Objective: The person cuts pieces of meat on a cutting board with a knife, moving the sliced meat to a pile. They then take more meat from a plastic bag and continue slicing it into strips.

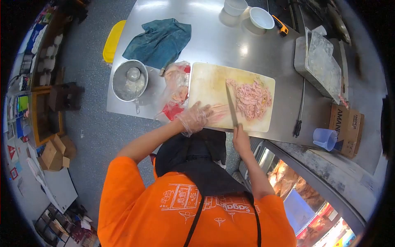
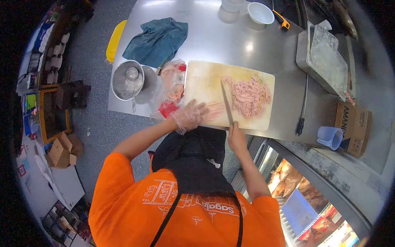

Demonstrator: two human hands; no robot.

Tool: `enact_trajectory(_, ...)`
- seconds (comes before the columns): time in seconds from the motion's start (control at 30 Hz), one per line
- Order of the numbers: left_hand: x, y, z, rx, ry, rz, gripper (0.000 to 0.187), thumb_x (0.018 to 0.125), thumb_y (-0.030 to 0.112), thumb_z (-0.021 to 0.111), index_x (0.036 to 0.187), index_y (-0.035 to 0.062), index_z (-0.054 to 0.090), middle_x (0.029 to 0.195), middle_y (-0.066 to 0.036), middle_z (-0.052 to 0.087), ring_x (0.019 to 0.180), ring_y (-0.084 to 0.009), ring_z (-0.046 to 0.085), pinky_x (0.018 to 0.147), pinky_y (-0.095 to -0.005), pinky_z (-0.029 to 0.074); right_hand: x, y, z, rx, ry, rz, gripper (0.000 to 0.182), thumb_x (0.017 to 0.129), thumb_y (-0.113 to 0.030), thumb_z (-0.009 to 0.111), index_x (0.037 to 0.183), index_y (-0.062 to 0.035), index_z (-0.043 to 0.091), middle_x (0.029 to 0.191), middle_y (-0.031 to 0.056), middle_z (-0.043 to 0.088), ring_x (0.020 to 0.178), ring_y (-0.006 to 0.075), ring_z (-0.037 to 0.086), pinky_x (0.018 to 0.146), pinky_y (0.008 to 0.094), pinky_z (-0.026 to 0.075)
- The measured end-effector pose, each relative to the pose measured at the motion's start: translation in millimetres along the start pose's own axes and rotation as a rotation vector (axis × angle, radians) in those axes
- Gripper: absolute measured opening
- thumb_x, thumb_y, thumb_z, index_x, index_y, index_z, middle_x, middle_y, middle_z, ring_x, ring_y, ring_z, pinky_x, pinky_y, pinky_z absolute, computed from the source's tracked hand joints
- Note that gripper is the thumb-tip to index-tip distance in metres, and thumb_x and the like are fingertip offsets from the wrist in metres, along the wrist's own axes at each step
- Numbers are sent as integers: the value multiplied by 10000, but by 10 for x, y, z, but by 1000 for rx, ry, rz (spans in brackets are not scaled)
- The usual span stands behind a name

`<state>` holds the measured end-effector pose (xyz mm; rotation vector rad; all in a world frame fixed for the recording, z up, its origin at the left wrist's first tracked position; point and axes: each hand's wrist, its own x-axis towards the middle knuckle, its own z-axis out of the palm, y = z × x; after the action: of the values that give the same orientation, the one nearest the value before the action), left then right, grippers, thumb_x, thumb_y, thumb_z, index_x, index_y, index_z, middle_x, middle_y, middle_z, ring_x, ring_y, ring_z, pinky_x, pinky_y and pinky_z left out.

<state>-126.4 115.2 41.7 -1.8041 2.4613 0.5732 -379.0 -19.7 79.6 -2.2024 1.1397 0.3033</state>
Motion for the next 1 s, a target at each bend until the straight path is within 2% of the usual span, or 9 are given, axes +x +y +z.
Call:
enact_trajectory(0.17, -53, -17, 59, -32, 41, -14, 428, 904, 283, 478, 1264, 106, 627, 1530, -136, 420, 1446, -338, 349, 1139, -637, 257, -120, -36, 256, -7, -16, 29, 347, 1035, -247, 390, 1305, -30, 392, 832, 333, 647, 758, 523, 627, 664, 615, 465)
enact_trajectory(0.3, -59, 12, 355, -64, 262, -27, 465, 889, 274, 473, 1285, 76, 616, 1521, -134, 433, 1442, -334, 358, 1153, -633, 242, 1182, -614, 154, -3, 59, -94, 315, 1019, -247, 403, 1206, 7, 416, 842, 320, 649, 803, 508, 641, 699, 608, 482)
enact_trajectory(0.43, -151, 0, 202, -54, 186, -58, 445, 872, 267, 479, 1232, 58, 638, 1521, -145, 429, 1451, -328, 347, 1153, -636, 238, 1115, -715, 92, -5, 82, -71, 269, 1023, -245, 425, 1112, 9, 438, 851, 332, 637, 829, 516, 631, 708, 597, 479)
enact_trajectory(0.53, -224, 57, -141, -73, 158, -94, 417, 865, 277, 489, 1175, 53, 657, 1388, -163, 559, 1374, -337, 449, 1138, -631, 255, 515, -403, 161, -16, 34, 3, 244, 1032, -237, 420, 1126, -12, 437, 830, 333, 635, 796, 524, 626, 688, 603, 472)
enact_trajectory(0.6, -227, 104, -720, -239, -197, -307, 310, 870, 253, 535, 1013, 12, 668, 1062, -161, 682, 1121, -336, 633, 999, -552, 450, 275, -342, 110, -33, 11, 14, 238, 1033, -236, 423, 1128, -19, 437, 813, 330, 633, 783, 527, 623, 677, 604, 466)
enact_trajectory(0.7, -127, 198, -608, -423, 86, -608, 262, 871, 211, 556, 986, -4, 652, 873, -131, 677, 879, -307, 681, 814, -449, 545, 80, -280, 130, -31, 5, -64, 219, 1031, -231, 434, 1108, -26, 437, 762, 327, 620, 733, 536, 607, 652, 607, 452)
enact_trajectory(0.8, 389, 407, 523, -365, 551, -380, 238, 878, 167, 538, 1003, -14, 629, 888, -158, 667, 833, -299, 677, 718, -399, 561, 99, -278, 134, -59, -44, -193, 205, 1030, -230, 442, 1082, -32, 437, 717, 322, 608, 690, 538, 596, 631, 609, 444)
enact_trajectory(0.9, 176, 447, 288, -391, 235, -394, 254, 907, 146, 487, 1083, 22, 621, 1005, -147, 661, 942, -311, 659, 819, -436, 532, 271, -310, 21, -149, -97, -206, 202, 1033, -241, 435, 1097, -49, 443, 717, 310, 616, 693, 530, 605, 629, 612, 452)
enact_trajectory(1.0, 62, 495, 562, -292, 319, -405, 237, 890, 172, 519, 1073, 73, 632, 1045, -109, 637, 899, -289, 639, 786, -417, 535, 304, -359, 27, -168, -82, -164, 209, 1036, -253, 425, 1117, -61, 450, 726, 301, 627, 702, 522, 616, 635, 614, 461)
